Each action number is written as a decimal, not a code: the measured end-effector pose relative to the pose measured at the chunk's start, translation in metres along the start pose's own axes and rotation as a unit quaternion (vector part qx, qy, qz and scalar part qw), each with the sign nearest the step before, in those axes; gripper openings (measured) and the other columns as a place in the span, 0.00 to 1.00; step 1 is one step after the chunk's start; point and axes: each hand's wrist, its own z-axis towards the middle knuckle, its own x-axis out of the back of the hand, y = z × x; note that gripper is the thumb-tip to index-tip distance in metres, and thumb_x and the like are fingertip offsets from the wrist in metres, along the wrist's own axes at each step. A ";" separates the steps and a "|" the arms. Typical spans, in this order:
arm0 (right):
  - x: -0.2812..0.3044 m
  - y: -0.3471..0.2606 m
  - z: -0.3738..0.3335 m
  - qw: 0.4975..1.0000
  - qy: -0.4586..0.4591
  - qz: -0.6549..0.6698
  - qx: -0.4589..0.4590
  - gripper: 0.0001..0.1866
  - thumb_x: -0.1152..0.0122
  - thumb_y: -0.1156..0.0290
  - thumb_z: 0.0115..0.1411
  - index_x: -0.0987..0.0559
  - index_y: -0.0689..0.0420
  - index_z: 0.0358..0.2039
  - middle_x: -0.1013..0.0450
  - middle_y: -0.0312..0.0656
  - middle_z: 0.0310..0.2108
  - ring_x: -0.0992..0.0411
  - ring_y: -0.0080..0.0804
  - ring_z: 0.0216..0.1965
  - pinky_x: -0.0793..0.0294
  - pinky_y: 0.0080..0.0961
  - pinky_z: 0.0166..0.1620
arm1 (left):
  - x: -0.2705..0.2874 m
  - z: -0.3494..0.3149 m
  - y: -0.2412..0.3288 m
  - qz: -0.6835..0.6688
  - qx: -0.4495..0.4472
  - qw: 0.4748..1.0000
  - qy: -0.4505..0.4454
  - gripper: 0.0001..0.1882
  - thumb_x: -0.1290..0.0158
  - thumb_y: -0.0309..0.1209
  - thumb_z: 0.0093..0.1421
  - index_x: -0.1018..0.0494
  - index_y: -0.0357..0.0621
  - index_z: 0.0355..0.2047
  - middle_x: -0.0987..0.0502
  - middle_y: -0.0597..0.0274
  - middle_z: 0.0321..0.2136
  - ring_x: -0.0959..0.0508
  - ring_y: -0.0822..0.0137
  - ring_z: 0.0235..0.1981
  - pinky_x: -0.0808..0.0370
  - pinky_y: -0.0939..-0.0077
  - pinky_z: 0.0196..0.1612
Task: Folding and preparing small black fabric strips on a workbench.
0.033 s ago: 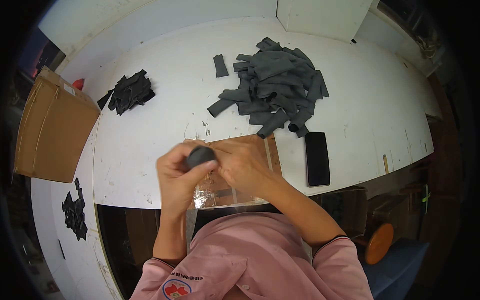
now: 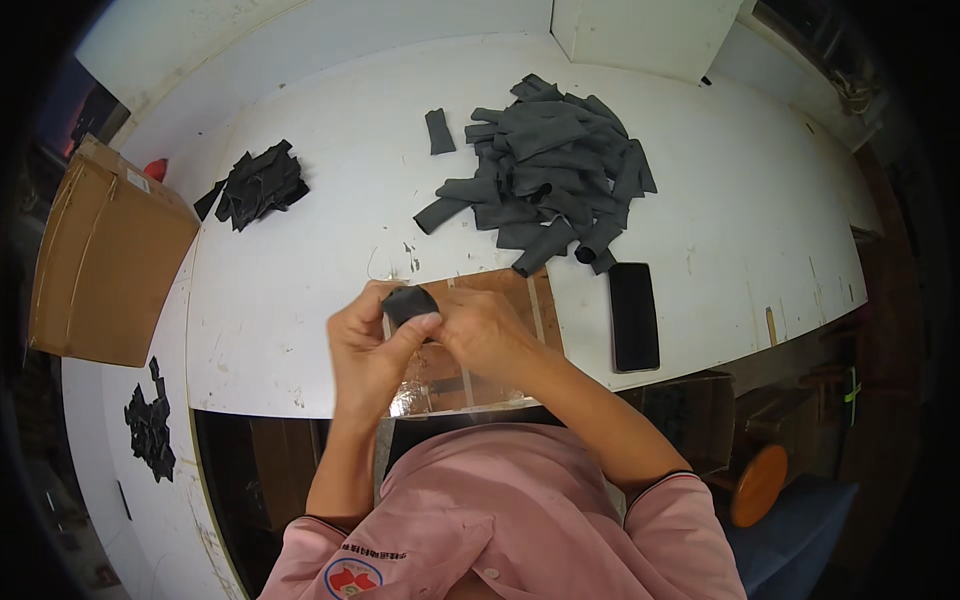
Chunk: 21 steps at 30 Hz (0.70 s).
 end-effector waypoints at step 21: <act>-0.002 0.001 -0.003 0.999 -0.021 -0.045 -0.020 0.09 0.44 0.70 0.46 0.29 0.61 0.25 0.31 0.45 0.21 0.31 0.43 0.25 0.33 0.33 0.27 | 0.006 -0.003 -0.016 -0.193 -0.078 0.978 -0.031 0.11 0.49 0.27 0.52 0.30 0.34 0.36 0.27 0.52 0.31 0.27 0.64 0.34 0.29 0.72 0.38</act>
